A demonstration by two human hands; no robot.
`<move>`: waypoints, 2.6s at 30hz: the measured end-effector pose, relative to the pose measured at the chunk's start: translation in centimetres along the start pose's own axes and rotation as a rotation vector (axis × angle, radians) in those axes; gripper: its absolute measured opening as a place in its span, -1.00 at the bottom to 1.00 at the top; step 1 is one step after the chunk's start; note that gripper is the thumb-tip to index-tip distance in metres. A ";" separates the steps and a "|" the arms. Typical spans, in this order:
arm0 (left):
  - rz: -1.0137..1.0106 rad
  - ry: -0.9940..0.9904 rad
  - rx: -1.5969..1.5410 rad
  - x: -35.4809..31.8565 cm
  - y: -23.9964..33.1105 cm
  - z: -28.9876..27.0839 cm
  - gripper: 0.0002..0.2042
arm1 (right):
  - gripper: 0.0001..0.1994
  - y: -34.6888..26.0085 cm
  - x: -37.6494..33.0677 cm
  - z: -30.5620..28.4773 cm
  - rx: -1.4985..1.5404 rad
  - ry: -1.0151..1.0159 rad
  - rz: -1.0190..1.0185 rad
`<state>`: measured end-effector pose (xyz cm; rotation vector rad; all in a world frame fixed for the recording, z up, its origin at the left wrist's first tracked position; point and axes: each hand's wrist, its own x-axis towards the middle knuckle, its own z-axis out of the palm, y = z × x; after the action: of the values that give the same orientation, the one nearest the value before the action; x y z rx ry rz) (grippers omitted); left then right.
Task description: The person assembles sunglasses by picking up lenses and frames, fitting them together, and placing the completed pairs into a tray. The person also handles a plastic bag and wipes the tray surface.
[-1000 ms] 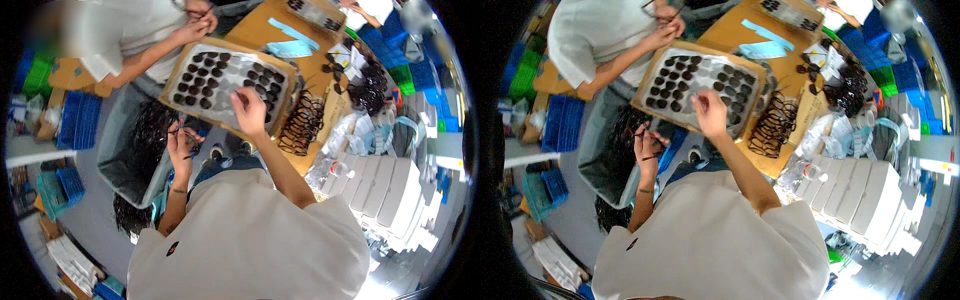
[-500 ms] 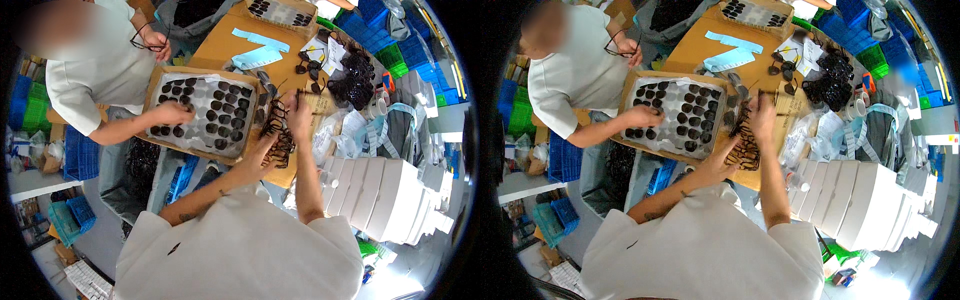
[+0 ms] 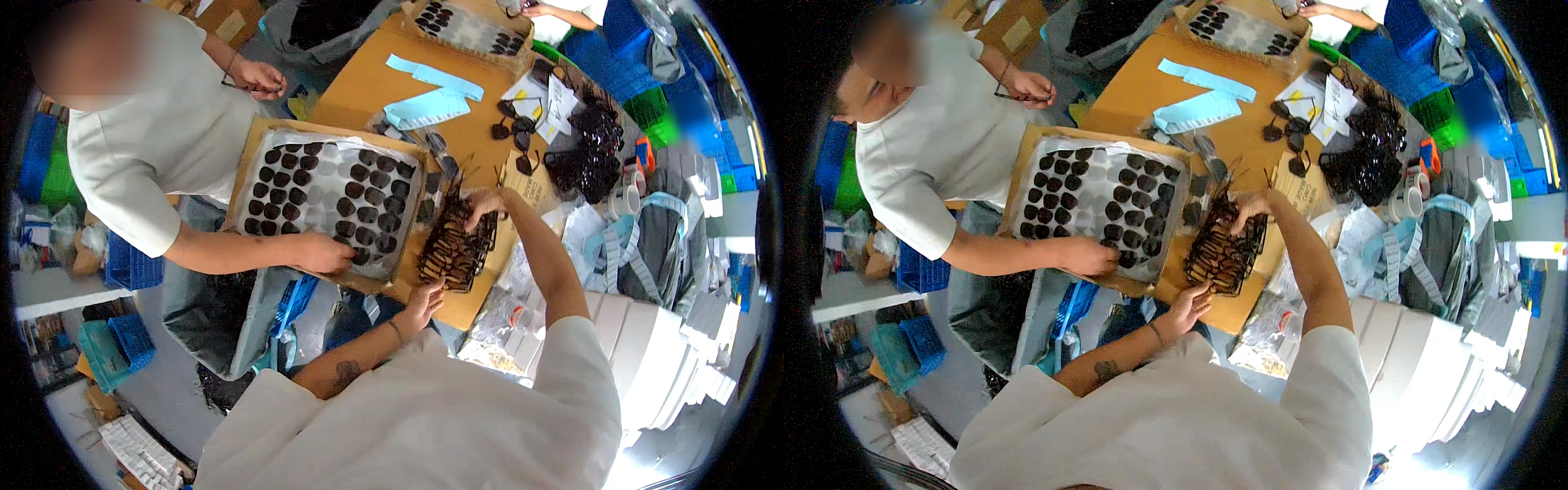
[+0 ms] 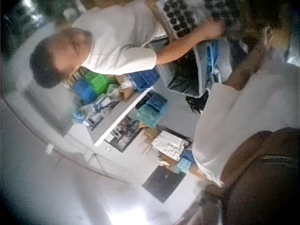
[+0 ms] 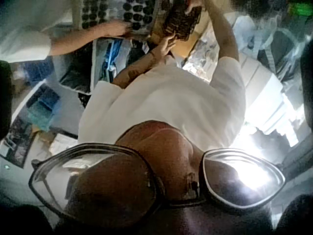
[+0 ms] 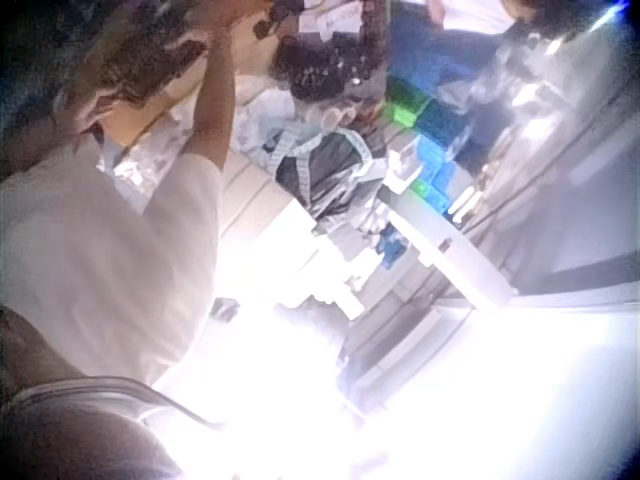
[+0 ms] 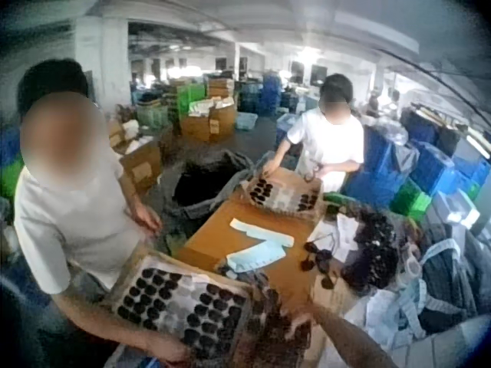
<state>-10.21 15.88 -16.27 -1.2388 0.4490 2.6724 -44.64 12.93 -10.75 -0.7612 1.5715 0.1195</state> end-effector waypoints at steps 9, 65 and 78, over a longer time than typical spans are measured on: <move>-0.035 -0.042 -0.116 -1.5 3.7 4.7 -0.40 | 0.08 -1.2 -0.6 3.8 0.098 -0.109 0.173; 1.220 1.369 0.254 -33.0 -1.1 -56.3 -0.54 | -0.64 -54.2 19.7 60.2 -0.268 0.350 -0.966; 1.191 0.410 0.646 -28.2 9.5 -30.4 -0.85 | -0.87 -29.4 -1.5 28.8 0.830 1.570 -0.800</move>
<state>27.13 -3.81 -11.40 -1.5280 2.5175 2.4334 -4.73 5.23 -3.86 -0.7089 2.2103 -2.0077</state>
